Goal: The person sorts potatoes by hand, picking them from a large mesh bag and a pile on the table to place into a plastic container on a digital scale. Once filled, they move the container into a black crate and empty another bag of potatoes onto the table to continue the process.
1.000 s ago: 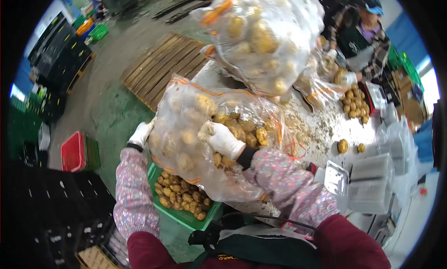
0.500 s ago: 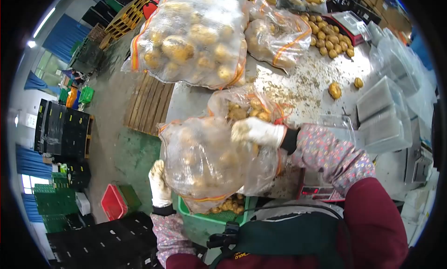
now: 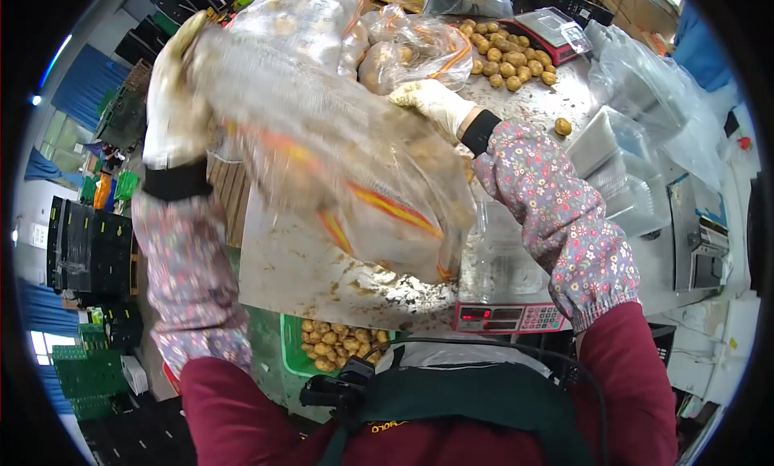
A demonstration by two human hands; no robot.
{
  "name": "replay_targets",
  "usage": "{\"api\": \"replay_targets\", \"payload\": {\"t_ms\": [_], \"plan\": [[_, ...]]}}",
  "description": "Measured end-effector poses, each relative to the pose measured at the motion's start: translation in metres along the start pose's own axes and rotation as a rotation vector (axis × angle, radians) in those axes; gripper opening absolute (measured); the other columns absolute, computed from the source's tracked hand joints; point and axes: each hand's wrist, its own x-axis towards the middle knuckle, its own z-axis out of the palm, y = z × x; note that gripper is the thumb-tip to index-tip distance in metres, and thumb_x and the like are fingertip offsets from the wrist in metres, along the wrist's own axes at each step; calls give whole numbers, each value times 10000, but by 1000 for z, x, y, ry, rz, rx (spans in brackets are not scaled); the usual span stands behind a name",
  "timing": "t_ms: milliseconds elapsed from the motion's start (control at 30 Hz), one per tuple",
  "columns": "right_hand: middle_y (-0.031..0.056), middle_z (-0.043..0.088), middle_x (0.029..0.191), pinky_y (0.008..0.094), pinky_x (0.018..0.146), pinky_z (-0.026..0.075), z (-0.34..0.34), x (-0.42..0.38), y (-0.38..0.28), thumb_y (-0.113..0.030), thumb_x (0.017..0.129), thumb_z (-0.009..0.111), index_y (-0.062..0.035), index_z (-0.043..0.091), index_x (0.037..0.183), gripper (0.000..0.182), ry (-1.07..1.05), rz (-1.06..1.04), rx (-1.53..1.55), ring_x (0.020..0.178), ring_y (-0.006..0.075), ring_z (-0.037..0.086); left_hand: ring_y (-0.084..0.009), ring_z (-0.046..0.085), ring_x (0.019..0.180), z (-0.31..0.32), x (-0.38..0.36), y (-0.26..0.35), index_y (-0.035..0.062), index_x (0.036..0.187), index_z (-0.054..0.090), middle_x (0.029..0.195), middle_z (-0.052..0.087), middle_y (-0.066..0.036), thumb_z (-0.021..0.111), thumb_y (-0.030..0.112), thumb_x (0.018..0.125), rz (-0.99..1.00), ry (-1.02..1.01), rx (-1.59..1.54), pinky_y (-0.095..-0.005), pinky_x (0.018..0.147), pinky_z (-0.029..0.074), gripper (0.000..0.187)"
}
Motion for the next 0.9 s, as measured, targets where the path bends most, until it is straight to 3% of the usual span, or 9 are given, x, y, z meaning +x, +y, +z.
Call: {"api": "replay_targets", "payload": {"t_ms": [133,200,267,367,533,600,633,800,900], "plan": [[66,670,1085,303,866,483,6,-55,-85,-411,903,669,-15,647,1175,481,15,-8,-228,987,135,599,-187,625,1056,14,73,-82,-2,1277,556,1129,650,-125,593,91,939,193,-58,373,-288,970,479,352],[97,611,1225,328,988,427,29,-68,-106,-457,856,708,-1,569,1278,637,-140,-368,-123,1163,156,528,-306,651,970,57,87,-39,-24,1084,633,1003,698,-134,536,240,956,-727,-167,-1313,-412,944,502,309],[91,527,1347,347,1062,364,63,-77,-120,-472,822,735,2,493,1355,753,-77,-441,-410,1287,160,428,-221,650,959,89,96,-45,3,1046,640,950,689,-116,543,197,920,-17,-399,-489,-356,906,501,251],[167,664,1096,392,935,464,90,-30,-104,-477,840,673,-14,618,1164,567,222,-537,-637,1078,273,604,-247,616,833,123,124,-95,10,1034,643,894,658,-111,529,203,928,-204,-834,-1419,-390,797,490,247],[219,699,892,402,675,547,8,33,-48,-282,883,572,-22,703,923,294,403,-442,-916,713,322,670,-163,641,931,100,52,-27,17,1181,609,1010,664,-89,554,256,981,-520,-376,-934,-291,866,519,316],[151,709,864,401,665,545,-21,18,-17,-199,886,576,-22,701,929,221,382,-318,-338,715,270,661,-120,608,762,85,-9,-14,72,1030,656,882,669,-47,570,303,964,-725,-115,-480,-303,639,490,255],[124,701,870,404,681,544,-35,22,2,-182,889,590,-17,690,965,207,437,-140,35,738,252,654,-135,614,719,88,-40,-60,55,974,675,834,678,-42,604,284,944,-439,-98,-335,-310,622,491,241],[86,692,861,390,681,542,-41,21,14,-204,935,588,-23,665,1016,212,549,64,496,728,229,649,-232,600,1106,134,-266,-61,-22,1305,514,1230,619,-155,709,294,886,-951,-125,-461,-331,943,478,560],[71,677,807,396,639,527,-25,30,3,-204,929,602,-39,669,943,179,597,29,457,686,229,630,-264,552,1174,189,-338,-33,-26,1263,542,1248,592,-187,735,218,847,-752,-78,-119,-348,1015,420,519]]}}
